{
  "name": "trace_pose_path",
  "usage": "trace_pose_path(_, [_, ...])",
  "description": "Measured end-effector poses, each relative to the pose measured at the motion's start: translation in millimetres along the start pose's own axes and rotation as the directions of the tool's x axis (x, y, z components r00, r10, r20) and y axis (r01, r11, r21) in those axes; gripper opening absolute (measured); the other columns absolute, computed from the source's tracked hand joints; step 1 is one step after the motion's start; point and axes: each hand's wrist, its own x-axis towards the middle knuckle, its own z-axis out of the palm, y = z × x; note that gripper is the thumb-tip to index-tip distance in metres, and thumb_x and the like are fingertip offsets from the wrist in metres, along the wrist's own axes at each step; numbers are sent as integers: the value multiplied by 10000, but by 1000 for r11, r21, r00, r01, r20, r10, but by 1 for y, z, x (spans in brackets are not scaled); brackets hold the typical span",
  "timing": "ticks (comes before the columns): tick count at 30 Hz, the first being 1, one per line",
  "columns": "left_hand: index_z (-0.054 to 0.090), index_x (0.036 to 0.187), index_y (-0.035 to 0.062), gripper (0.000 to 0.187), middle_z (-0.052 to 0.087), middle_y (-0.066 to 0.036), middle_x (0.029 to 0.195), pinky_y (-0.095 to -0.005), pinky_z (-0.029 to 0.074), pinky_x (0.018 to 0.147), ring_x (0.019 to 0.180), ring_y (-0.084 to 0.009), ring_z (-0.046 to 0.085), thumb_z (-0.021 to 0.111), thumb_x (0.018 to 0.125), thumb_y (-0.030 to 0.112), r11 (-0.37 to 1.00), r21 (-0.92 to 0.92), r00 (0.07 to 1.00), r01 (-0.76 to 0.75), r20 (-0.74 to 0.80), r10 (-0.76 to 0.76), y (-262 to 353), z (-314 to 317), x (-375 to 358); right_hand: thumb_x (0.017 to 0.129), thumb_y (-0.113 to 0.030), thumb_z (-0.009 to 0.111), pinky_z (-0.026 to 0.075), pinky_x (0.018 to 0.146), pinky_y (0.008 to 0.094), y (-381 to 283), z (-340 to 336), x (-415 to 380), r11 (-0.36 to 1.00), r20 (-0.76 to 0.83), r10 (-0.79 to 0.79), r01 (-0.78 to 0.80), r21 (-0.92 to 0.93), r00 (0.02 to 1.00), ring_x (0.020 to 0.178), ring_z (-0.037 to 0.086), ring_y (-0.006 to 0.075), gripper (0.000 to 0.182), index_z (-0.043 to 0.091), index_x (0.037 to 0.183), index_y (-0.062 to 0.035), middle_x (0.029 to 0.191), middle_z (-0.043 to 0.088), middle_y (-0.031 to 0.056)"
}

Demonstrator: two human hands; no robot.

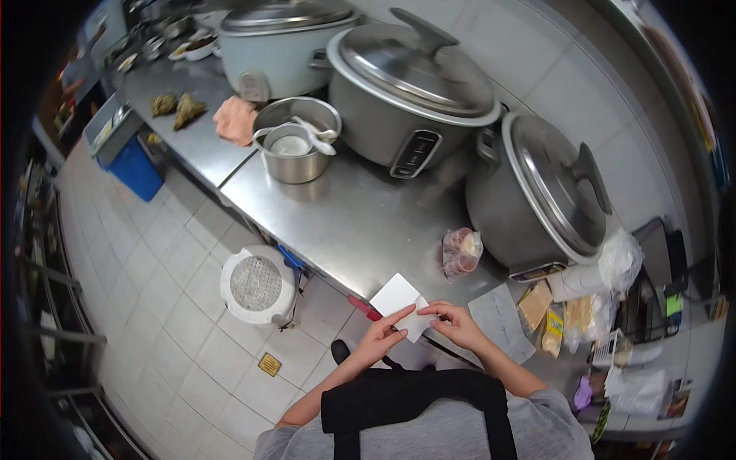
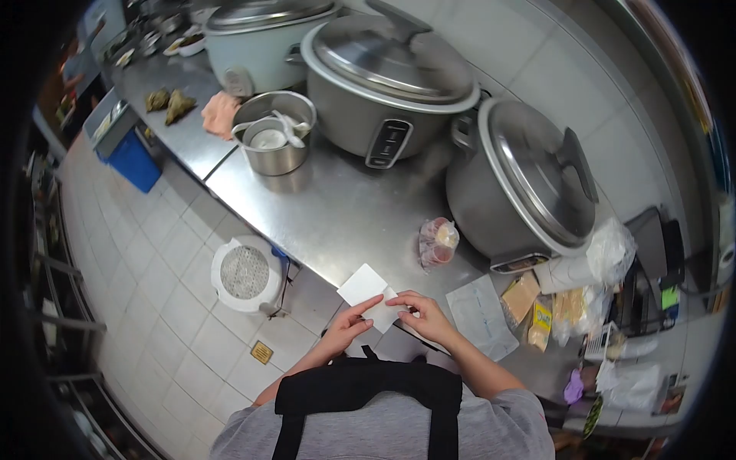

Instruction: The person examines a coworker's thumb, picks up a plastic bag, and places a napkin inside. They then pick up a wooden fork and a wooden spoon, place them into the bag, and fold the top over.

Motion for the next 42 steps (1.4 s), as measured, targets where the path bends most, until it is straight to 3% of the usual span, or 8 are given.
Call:
trace_pose_path(7, [405,1322,62,490,529,23,1103,-173,379,698,740,-25,433,512,845,40,994,80,993,73,83,-79,10,21,24,724,73,554,419,806,251,20,-6,-22,931,-224,-21,100,350,974,945,543,160,324,624,1022,-31,1036,575,80])
trace_pose_path(10, [407,1318,57,477,492,-69,1224,-276,394,898,1043,-139,491,491,849,64,979,158,989,126,57,-136,1,28,32,726,133,507,403,858,242,29,-16,-41,956,-257,-10,84,282,966,984,531,158,344,619,1027,11,1104,536,95])
trace_pose_path(15, [402,1313,40,469,503,-73,1167,-300,420,883,1019,-150,504,497,857,90,984,174,999,29,11,-31,-12,58,41,719,131,479,391,885,258,52,-44,-85,943,-257,1,85,323,967,1026,519,173,361,622,1029,13,1118,543,109])
trace_pose_path(23, [473,1237,44,425,458,-75,1288,-286,429,852,1102,-181,494,486,815,-4,934,356,991,-19,-114,64,-61,174,40,762,112,429,434,820,236,122,-128,-222,925,-671,108,173,338,733,1032,523,149,419,565,1143,2,1186,533,98])
trace_pose_path(26, [577,1101,82,327,461,-108,1270,-293,441,828,1091,-202,502,540,784,9,794,594,989,-127,16,146,-95,230,39,760,109,422,435,811,229,158,-154,-273,877,-748,162,254,408,643,1008,536,137,426,548,1157,18,1185,533,104])
trace_pose_path(29, [619,1018,84,318,444,-127,1284,-377,431,847,1148,-308,436,616,704,36,304,877,906,-373,273,325,-121,277,39,750,111,417,428,817,222,186,-160,-311,886,-792,145,279,371,593,993,546,130,429,540,1155,42,1188,527,115])
trace_pose_path(32, [622,1011,83,306,405,-136,1325,-398,399,917,1207,-339,365,617,705,68,101,918,910,-384,358,209,-131,303,35,750,110,416,402,852,223,194,-154,-335,888,-759,172,235,396,628,1026,530,136,425,543,1151,45,1199,519,117])
trace_pose_path(42, [561,1070,17,377,474,-63,1282,-309,489,824,1145,-241,474,511,699,-31,-165,964,938,-210,246,244,-147,287,59,750,80,476,371,917,260,196,-113,-321,884,-275,74,65,463,959,1100,486,201,401,542,1144,45,1239,454,179])
